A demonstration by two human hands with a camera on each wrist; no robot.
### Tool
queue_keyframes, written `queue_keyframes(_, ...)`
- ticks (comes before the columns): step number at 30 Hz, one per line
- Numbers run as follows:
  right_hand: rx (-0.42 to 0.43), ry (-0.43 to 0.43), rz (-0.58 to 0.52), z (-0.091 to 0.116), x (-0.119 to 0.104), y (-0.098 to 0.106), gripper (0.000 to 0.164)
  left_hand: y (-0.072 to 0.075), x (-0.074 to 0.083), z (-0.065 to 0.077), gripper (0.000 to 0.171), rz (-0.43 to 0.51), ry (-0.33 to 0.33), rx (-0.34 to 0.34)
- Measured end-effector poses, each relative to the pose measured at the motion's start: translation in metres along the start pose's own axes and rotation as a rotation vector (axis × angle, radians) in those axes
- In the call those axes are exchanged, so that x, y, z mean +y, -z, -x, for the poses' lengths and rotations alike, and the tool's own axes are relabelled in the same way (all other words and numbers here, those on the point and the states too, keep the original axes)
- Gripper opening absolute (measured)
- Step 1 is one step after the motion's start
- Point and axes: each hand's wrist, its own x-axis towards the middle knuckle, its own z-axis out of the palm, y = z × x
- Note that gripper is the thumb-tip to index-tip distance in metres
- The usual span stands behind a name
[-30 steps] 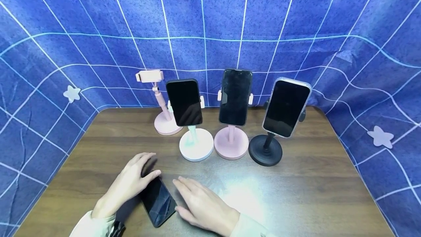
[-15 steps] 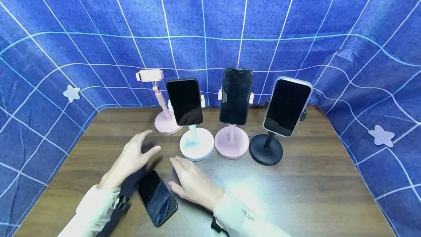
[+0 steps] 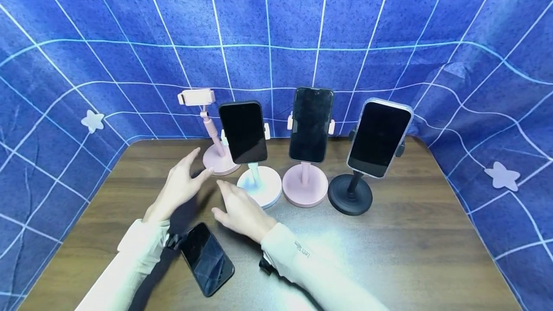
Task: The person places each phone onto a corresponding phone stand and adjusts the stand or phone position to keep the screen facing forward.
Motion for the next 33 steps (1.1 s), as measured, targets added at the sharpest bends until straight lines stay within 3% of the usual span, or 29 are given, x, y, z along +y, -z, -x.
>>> queue_keyframes(7,0.053,0.001,0.128,-0.024,0.007,-0.007,0.073,0.001,0.012,-0.025,0.078,0.073,0.019,0.03)
queue_keyframes(11,0.021,-0.105,0.21,-0.039,0.007,-0.008,0.086,0.006,0.022,-0.037,0.09,0.085,0.032,0.07)
queue_keyframes(15,-0.067,-0.229,0.232,-0.053,0.006,-0.007,0.111,0.013,0.035,-0.05,0.102,0.097,0.04,0.101)
queue_keyframes(22,-0.195,-0.306,0.266,-0.073,0.015,-0.01,0.134,0.021,0.05,-0.071,0.118,-0.095,0.139,0.057)
queue_keyframes(24,-0.209,-0.312,0.265,-0.078,0.021,-0.013,0.135,0.021,0.049,-0.076,0.118,-0.102,0.15,0.033)
queue_keyframes(28,-0.209,-0.349,0.247,-0.087,0.03,-0.019,0.131,0.017,0.046,-0.086,0.108,0.027,0.123,0.003)
queue_keyframes(33,-0.201,-0.358,0.285,-0.096,0.033,-0.025,0.119,0.011,0.046,-0.093,0.067,0.306,0.099,0.074)
